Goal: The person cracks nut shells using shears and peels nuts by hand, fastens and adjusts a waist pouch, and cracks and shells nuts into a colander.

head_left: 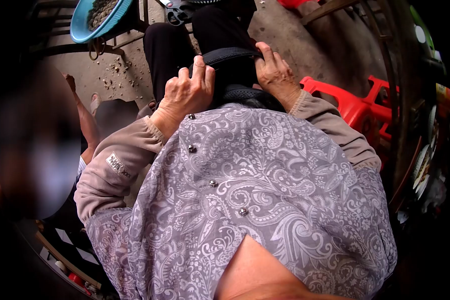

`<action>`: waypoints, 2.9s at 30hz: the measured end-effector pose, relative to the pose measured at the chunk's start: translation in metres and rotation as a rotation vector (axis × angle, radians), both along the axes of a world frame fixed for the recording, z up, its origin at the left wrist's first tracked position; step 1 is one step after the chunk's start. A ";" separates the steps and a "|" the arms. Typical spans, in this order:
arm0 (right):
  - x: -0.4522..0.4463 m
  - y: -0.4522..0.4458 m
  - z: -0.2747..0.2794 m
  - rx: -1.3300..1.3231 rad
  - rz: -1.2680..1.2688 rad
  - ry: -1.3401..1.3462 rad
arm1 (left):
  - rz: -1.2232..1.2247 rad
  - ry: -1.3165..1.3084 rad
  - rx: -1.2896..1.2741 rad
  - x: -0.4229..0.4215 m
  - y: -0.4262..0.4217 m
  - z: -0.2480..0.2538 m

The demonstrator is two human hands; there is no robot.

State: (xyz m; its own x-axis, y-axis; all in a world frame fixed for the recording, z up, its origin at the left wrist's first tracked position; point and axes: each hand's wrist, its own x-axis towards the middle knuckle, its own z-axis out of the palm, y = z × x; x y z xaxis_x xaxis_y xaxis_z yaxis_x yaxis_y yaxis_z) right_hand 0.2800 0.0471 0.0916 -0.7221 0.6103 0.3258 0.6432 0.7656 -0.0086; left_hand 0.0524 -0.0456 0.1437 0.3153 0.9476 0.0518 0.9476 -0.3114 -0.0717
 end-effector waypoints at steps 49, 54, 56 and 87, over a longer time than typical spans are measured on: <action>-0.051 0.018 0.013 -0.132 0.229 -0.350 | 0.896 -1.511 -0.334 -0.055 -0.136 -0.024; -0.075 0.006 0.045 -0.374 0.226 -0.296 | 0.868 -1.775 -0.109 -0.049 -0.129 -0.035; -0.049 0.016 0.056 -0.406 0.217 -0.267 | 0.901 -1.707 -0.159 -0.040 -0.123 -0.028; -0.018 -0.001 0.070 -0.312 0.384 0.016 | -0.108 -0.462 -0.027 -0.017 0.043 0.027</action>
State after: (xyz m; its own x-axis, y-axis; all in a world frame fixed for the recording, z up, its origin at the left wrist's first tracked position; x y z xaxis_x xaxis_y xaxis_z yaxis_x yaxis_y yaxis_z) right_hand 0.2624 0.0462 0.1619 -0.9103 0.3713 0.1829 0.3128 0.9066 -0.2833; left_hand 0.0355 -0.0030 0.1711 0.3623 0.9134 0.1855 0.8401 -0.4062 0.3596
